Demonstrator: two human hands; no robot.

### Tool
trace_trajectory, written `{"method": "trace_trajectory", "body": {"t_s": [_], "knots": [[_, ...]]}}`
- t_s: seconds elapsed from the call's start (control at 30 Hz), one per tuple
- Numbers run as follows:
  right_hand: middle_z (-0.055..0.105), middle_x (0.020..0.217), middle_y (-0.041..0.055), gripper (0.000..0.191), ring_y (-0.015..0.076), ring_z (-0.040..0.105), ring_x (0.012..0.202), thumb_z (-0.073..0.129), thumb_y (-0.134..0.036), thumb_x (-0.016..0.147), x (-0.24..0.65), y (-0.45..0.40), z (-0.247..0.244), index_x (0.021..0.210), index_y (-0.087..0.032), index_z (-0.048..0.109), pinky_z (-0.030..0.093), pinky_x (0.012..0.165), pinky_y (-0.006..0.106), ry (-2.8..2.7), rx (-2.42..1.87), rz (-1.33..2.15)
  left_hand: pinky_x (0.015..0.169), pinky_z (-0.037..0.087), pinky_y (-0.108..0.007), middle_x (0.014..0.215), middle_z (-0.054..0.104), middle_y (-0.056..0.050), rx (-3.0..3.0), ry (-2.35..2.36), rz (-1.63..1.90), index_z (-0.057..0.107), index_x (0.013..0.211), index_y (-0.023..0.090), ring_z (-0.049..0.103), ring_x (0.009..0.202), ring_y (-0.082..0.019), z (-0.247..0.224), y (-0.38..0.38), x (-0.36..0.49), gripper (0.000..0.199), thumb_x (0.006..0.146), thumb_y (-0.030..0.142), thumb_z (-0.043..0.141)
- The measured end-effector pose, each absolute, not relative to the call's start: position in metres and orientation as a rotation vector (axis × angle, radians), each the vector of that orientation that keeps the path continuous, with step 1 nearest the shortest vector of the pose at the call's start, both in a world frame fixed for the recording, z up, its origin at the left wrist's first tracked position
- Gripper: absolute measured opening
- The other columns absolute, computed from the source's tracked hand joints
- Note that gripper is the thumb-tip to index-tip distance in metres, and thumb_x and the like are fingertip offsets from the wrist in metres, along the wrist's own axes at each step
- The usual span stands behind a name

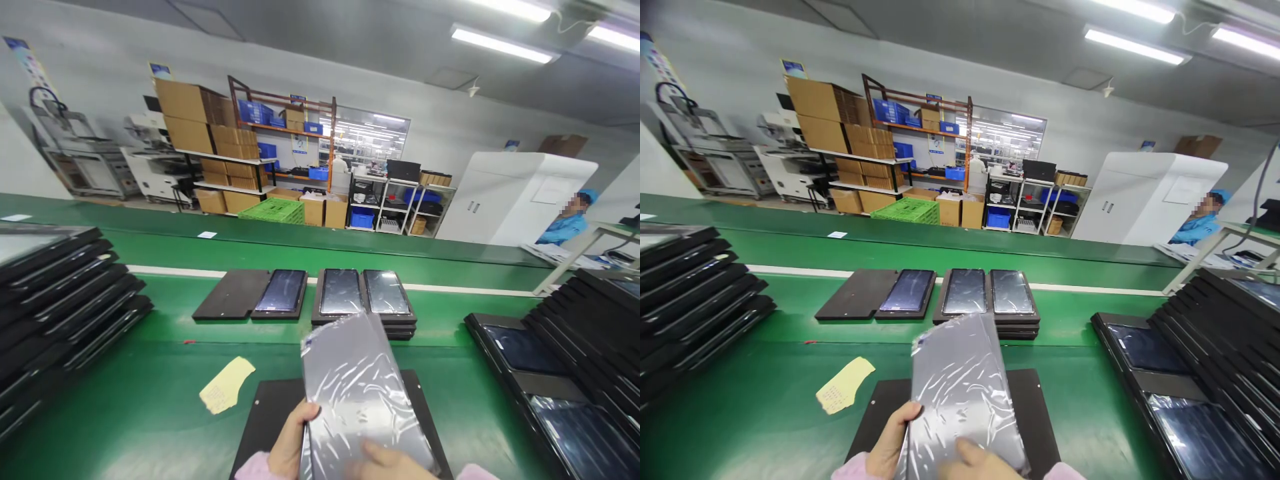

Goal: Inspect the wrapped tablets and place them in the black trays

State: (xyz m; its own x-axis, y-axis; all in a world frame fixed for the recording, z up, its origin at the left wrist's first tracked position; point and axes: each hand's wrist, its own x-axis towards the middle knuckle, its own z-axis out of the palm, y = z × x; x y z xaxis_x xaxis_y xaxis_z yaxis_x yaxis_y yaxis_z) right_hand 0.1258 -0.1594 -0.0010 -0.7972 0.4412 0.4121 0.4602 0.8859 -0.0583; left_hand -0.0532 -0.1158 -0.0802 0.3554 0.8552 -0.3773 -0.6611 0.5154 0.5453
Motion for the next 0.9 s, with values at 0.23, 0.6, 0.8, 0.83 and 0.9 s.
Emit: {"method": "trace_trajectory", "body": {"t_s": [0.23,0.6,0.8,0.83,0.9], "knots": [[0.026,0.148,0.0116,0.083,0.028,0.031,0.133,0.059,-0.044,0.081,0.168,-0.137,0.002,0.146,-0.023,0.011,0.031,0.107,0.049,-1.649,-1.349,0.778,0.081,0.051,-0.044,0.084,0.074,-0.006,0.251,0.549,1.096,0.068,0.094,0.02,0.066,0.09,-0.034,-0.067,-0.133,-0.056,0.054,0.042,0.006,0.069],[0.06,0.108,0.0112,0.041,0.0234,0.058,0.097,0.05,-0.049,0.083,0.164,-0.139,-0.036,0.11,-0.019,0.05,0.049,0.083,0.037,-1.307,-1.482,0.842,0.076,0.052,-0.044,0.077,0.074,-0.009,0.161,0.832,1.02,0.062,0.111,0.012,0.068,0.083,-0.034,-0.068,-0.153,-0.044,0.064,0.048,0.01,0.071],[0.039,0.051,-0.0025,0.047,0.0132,0.041,0.049,0.033,-0.051,0.089,0.184,-0.132,-0.006,0.053,-0.022,0.031,0.036,0.049,0.025,-1.769,-1.626,0.508,0.077,0.052,-0.042,0.085,0.073,-0.007,0.268,0.745,1.061,0.063,0.106,0.018,0.067,0.085,-0.031,-0.046,-0.158,-0.042,0.056,0.05,0.012,0.069],[0.039,0.05,-0.002,0.046,0.0131,0.041,0.047,0.033,-0.05,0.089,0.182,-0.131,-0.001,0.053,-0.022,0.031,0.035,0.048,0.025,-1.799,-1.641,0.437,0.077,0.052,-0.042,0.083,0.073,-0.007,0.285,0.725,1.064,0.064,0.102,0.017,0.067,0.085,-0.031,-0.043,-0.157,-0.041,0.051,0.051,0.012,0.068],[0.043,0.051,-0.0001,0.043,0.0135,0.042,0.046,0.036,-0.045,0.089,0.168,-0.133,0.006,0.053,-0.022,0.037,0.035,0.047,0.026,-1.806,-1.633,0.308,0.078,0.051,-0.042,0.08,0.072,-0.006,0.312,0.716,1.072,0.065,0.093,0.016,0.066,0.086,-0.03,-0.039,-0.154,-0.037,0.039,0.054,0.014,0.067]]}}
